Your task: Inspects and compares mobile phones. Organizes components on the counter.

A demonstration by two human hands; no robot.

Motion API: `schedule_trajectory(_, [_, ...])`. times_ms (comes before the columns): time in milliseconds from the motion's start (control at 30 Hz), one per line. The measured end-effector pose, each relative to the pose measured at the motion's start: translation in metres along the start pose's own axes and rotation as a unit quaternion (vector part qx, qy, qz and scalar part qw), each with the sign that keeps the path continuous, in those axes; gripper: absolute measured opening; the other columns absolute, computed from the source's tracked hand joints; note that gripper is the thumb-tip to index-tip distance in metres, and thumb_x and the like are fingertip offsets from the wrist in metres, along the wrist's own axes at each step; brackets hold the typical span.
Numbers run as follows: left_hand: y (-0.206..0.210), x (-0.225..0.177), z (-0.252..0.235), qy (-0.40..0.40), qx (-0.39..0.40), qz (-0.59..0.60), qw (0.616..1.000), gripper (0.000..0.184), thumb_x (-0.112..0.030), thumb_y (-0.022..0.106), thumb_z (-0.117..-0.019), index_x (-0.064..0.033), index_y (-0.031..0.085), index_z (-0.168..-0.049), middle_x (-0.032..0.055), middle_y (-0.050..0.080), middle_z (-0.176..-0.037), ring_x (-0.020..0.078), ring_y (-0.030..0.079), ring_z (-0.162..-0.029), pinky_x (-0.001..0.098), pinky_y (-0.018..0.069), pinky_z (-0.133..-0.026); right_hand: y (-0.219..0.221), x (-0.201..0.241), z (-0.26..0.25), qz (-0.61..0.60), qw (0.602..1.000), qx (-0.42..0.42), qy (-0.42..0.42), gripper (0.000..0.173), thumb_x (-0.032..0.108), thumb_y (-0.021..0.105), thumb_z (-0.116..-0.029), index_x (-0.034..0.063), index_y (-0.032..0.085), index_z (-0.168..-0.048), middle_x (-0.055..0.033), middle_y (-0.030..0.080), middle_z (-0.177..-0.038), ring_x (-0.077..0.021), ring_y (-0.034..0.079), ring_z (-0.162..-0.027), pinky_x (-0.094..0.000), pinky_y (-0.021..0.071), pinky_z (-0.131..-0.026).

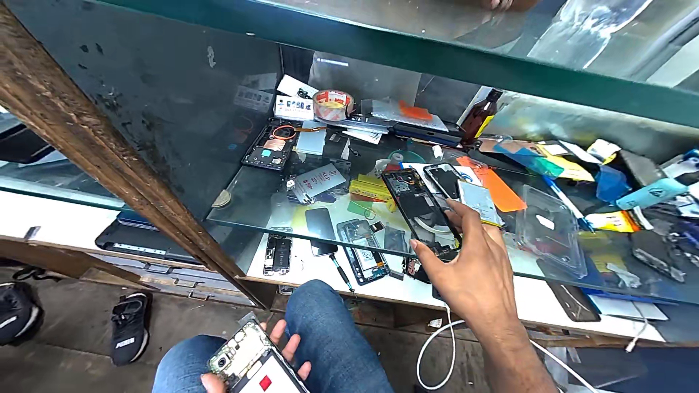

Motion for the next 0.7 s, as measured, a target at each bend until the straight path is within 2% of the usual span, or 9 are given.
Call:
schedule_trajectory(200, [0.0, 0.001, 0.0, 0.002, 0.001, 0.004, 1.0, 0.071, -0.064, 0.052, -0.095, -0.0166, 0.052, -0.149, 0.0156, 0.047, -0.156, 0.0394, 0.043, -0.144, 0.0644, 0.0358, -0.114, 0.008, 0.003, -0.01, 0.031, 0.999, -0.011, -0.033, 0.077, 0.06, 0.068, -0.084, 0.0133, 0.055, -0.144, -0.0111, 0.069, -0.123, -0.0366, 0.061, -0.11, -0.0584, 0.0473, -0.091])
schedule_trajectory(267, [0.0, 0.001, 0.001, 0.004, -0.002, 0.006, 1.0, 0.072, -0.064, 0.052, -0.0949, -0.0163, 0.052, -0.149, 0.016, 0.047, -0.155, 0.0398, 0.043, -0.144, 0.0651, 0.0362, -0.113, 0.007, 0.006, -0.01, 0.033, 0.998, -0.026, -0.045, 0.075, 0.063, 0.066, -0.0865, 0.013, 0.058, -0.142, -0.0126, 0.064, -0.133, -0.0385, 0.057, -0.118, -0.0583, 0.0447, -0.094])
schedule_trajectory(333, [-0.001, 0.0, 0.002, 0.003, -0.002, 0.012, 1.0, 0.073, -0.064, 0.051, -0.0952, -0.0155, 0.052, -0.149, 0.0157, 0.046, -0.156, 0.0397, 0.042, -0.145, 0.0653, 0.0349, -0.114, 0.002, 0.016, 0.004, -0.017, 0.996, -0.045, -0.079, 0.067, 0.057, 0.067, -0.0904, 0.0108, 0.061, -0.138, -0.0138, 0.055, -0.148, -0.0377, 0.052, -0.13, -0.058, 0.0426, -0.104])
schedule_trajectory(400, [-0.002, -0.002, 0.005, 0.012, -0.008, 0.007, 1.0, 0.074, -0.064, 0.05, -0.0957, -0.0147, 0.051, -0.15, 0.0158, 0.046, -0.156, 0.0394, 0.042, -0.145, 0.0643, 0.0355, -0.114, 0.007, 0.039, 0.04, -0.153, 0.977, -0.035, -0.141, 0.047, 0.04, 0.07, -0.0936, 0.0066, 0.066, -0.126, -0.0125, 0.063, -0.134, -0.0275, 0.06, -0.121, -0.0479, 0.0527, -0.096])
schedule_trajectory(467, [-0.003, -0.005, 0.005, 0.029, -0.02, -0.007, 0.999, 0.073, -0.065, 0.049, -0.096, -0.0152, 0.051, -0.149, 0.0158, 0.046, -0.156, 0.0393, 0.042, -0.145, 0.0632, 0.0366, -0.114, 0.034, 0.063, 0.082, -0.289, 0.942, 0.056, -0.163, 0.029, 0.033, 0.071, -0.0949, 0.0084, 0.074, -0.11, -0.0047, 0.073, -0.108, -0.0139, 0.07, -0.099, -0.0348, 0.0623, -0.081])
schedule_trajectory(500, [-0.003, -0.006, 0.004, 0.038, -0.025, -0.011, 0.999, 0.072, -0.065, 0.048, -0.0962, -0.0157, 0.051, -0.149, 0.0158, 0.046, -0.156, 0.0391, 0.042, -0.145, 0.063, 0.0369, -0.114, 0.054, 0.072, 0.095, -0.31, 0.931, 0.128, -0.141, 0.03, 0.034, 0.07, -0.0956, 0.0087, 0.075, -0.109, -0.0034, 0.075, -0.104, -0.0128, 0.072, -0.095, -0.034, 0.0629, -0.08])
schedule_trajectory(533, [-0.003, -0.006, 0.005, 0.045, -0.032, -0.009, 0.998, 0.072, -0.065, 0.048, -0.0961, -0.0158, 0.052, -0.148, 0.0157, 0.047, -0.155, 0.0389, 0.043, -0.144, 0.0632, 0.0376, -0.113, 0.075, 0.078, 0.1, -0.297, 0.93, 0.197, -0.092, 0.035, 0.039, 0.069, -0.0949, 0.0097, 0.075, -0.113, -0.0036, 0.075, -0.105, -0.0146, 0.072, -0.096, -0.0364, 0.0615, -0.082])
schedule_trajectory(600, [-0.001, -0.006, 0.006, 0.052, -0.035, 0.002, 0.998, 0.073, -0.066, 0.048, -0.0956, -0.0144, 0.053, -0.147, 0.0166, 0.048, -0.155, 0.0396, 0.044, -0.143, 0.0638, 0.0384, -0.112, 0.119, 0.081, 0.084, -0.241, 0.924, 0.296, 0.013, 0.052, 0.045, 0.073, -0.0917, 0.0101, 0.067, -0.129, -0.0097, 0.071, -0.118, -0.0259, 0.069, -0.108, -0.0504, 0.0573, -0.092])
schedule_trajectory(700, [0.003, -0.006, 0.006, 0.058, -0.044, 0.007, 0.997, 0.074, -0.067, 0.05, -0.0942, -0.0141, 0.053, -0.147, 0.0182, 0.048, -0.154, 0.0417, 0.046, -0.141, 0.0643, 0.0403, -0.11, 0.176, 0.085, 0.041, -0.128, 0.953, 0.27, 0.044, 0.065, 0.049, 0.074, -0.0888, 0.0021, 0.063, -0.133, -0.0236, 0.067, -0.122, -0.0423, 0.064, -0.114, -0.0647, 0.05, -0.096])
Point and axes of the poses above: each hand's wrist, its own z-axis away from the middle knuckle, its own y-axis out of the palm, x = y × z, the point moved 2 cm from there along -z, towards the middle knuckle
